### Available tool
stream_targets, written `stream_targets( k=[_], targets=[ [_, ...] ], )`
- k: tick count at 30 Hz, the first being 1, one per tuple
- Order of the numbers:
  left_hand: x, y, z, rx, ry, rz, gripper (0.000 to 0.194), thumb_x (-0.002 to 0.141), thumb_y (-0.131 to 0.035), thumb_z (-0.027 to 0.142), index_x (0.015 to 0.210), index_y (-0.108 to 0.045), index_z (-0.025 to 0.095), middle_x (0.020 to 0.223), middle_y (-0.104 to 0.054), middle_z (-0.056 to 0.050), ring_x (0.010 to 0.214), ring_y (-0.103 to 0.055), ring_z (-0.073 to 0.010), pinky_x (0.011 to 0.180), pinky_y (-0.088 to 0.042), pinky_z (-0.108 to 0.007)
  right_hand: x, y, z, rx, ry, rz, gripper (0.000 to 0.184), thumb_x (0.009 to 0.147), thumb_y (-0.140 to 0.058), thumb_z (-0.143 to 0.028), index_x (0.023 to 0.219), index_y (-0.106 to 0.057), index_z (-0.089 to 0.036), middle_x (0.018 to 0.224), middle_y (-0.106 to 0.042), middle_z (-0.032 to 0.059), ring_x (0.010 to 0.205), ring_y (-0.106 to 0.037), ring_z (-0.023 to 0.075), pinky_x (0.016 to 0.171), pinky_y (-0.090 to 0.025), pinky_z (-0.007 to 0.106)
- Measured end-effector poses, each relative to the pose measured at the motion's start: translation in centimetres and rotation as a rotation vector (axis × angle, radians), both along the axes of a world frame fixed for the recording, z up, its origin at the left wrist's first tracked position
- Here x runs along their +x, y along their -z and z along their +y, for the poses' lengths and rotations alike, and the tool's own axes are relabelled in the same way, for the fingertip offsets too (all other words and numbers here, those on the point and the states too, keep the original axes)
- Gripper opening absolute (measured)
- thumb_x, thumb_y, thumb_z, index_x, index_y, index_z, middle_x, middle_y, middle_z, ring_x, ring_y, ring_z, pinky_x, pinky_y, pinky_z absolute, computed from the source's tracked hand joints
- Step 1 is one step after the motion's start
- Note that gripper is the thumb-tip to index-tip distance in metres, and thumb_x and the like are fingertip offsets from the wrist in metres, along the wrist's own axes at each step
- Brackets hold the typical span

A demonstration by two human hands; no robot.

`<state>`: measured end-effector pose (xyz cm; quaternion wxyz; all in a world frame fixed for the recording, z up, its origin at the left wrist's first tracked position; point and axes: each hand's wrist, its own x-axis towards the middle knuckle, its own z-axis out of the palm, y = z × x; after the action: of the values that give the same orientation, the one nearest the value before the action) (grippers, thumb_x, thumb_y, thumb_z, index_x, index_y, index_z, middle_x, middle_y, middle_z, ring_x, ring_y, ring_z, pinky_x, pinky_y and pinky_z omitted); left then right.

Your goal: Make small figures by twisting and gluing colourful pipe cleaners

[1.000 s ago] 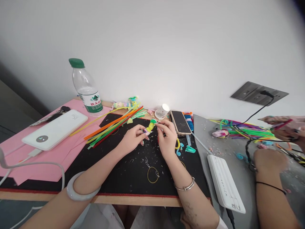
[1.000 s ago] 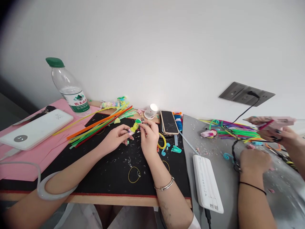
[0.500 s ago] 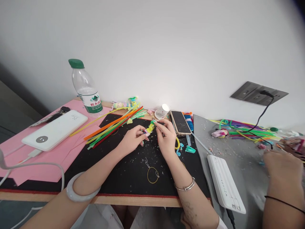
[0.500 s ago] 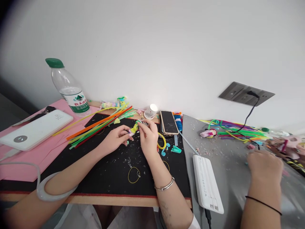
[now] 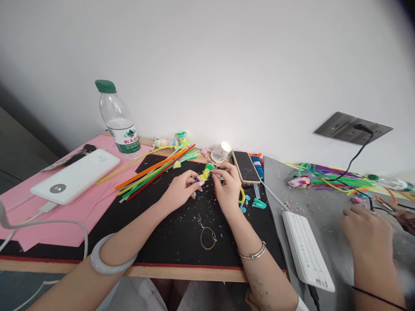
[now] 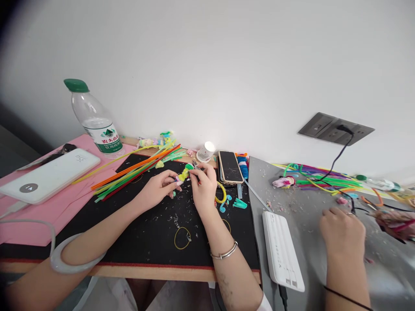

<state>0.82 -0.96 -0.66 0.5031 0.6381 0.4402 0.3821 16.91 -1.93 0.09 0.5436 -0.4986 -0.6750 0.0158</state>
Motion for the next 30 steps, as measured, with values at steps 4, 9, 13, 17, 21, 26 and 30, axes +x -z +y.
stream_targets(
  k=[4,9,13,17,21,26,30],
  targets=[
    [-0.04,0.01,0.06,0.004,-0.006,-0.002,0.022,0.078,-0.058,0.038,0.089,-0.053,0.020,0.072,-0.069,-0.003,0.048,-0.056,-0.0129,0.052,-0.051,-0.029,0.00,0.10,0.04,0.003,-0.004,-0.006,0.015,0.084,-0.056,-0.014,0.083,-0.069,-0.020,0.100,-0.056,0.0081,0.090,-0.058,0.0184,0.078,-0.050,0.034],
    [0.03,0.09,0.05,0.010,-0.003,-0.006,0.021,0.078,-0.059,0.037,0.089,-0.053,0.020,0.071,-0.069,-0.002,0.048,-0.056,-0.0128,0.052,-0.051,-0.029,0.08,0.20,0.11,-0.012,0.008,-0.007,0.015,0.084,-0.055,-0.015,0.081,-0.069,-0.021,0.101,-0.056,0.0080,0.088,-0.058,0.0180,0.077,-0.051,0.034],
    [0.08,0.09,-0.04,0.006,-0.002,-0.001,0.021,0.078,-0.058,0.038,0.088,-0.052,0.020,0.072,-0.069,-0.002,0.049,-0.055,-0.0126,0.052,-0.051,-0.029,0.08,0.26,0.15,-0.014,0.007,-0.013,0.015,0.084,-0.056,-0.015,0.081,-0.069,-0.020,0.100,-0.056,0.0081,0.087,-0.057,0.0177,0.077,-0.050,0.034],
    [-0.01,0.22,0.05,0.016,-0.007,0.008,0.022,0.079,-0.057,0.039,0.089,-0.052,0.020,0.072,-0.069,-0.002,0.049,-0.056,-0.0129,0.053,-0.050,-0.029,0.05,0.16,0.13,-0.018,0.005,-0.021,0.015,0.084,-0.056,-0.015,0.081,-0.070,-0.020,0.100,-0.056,0.0082,0.086,-0.057,0.0180,0.077,-0.050,0.035],
    [-0.14,0.41,0.22,0.022,-0.022,0.002,0.023,0.079,-0.058,0.039,0.091,-0.053,0.020,0.072,-0.069,-0.002,0.048,-0.056,-0.0128,0.052,-0.050,-0.029,0.08,-0.07,0.05,0.003,0.016,-0.017,0.017,0.084,-0.054,-0.015,0.084,-0.069,-0.021,0.100,-0.056,0.0080,0.089,-0.057,0.0188,0.078,-0.050,0.035],
    [-0.10,0.26,0.15,0.030,-0.028,0.016,0.021,0.078,-0.058,0.038,0.089,-0.053,0.020,0.071,-0.069,-0.002,0.048,-0.057,-0.0129,0.052,-0.050,-0.028,0.09,-0.17,-0.04,0.012,0.014,-0.032,0.016,0.085,-0.055,-0.015,0.084,-0.069,-0.022,0.099,-0.056,0.0074,0.089,-0.058,0.0183,0.078,-0.050,0.035],
    [-0.02,0.12,0.04,0.039,-0.023,0.026,0.019,0.079,-0.057,0.036,0.089,-0.052,0.021,0.072,-0.069,-0.002,0.050,-0.057,-0.0132,0.052,-0.050,-0.028,0.10,0.04,0.03,0.006,-0.012,-0.043,0.016,0.084,-0.055,-0.014,0.083,-0.070,-0.020,0.100,-0.056,0.0083,0.084,-0.057,0.0174,0.076,-0.050,0.034]
  ],
)
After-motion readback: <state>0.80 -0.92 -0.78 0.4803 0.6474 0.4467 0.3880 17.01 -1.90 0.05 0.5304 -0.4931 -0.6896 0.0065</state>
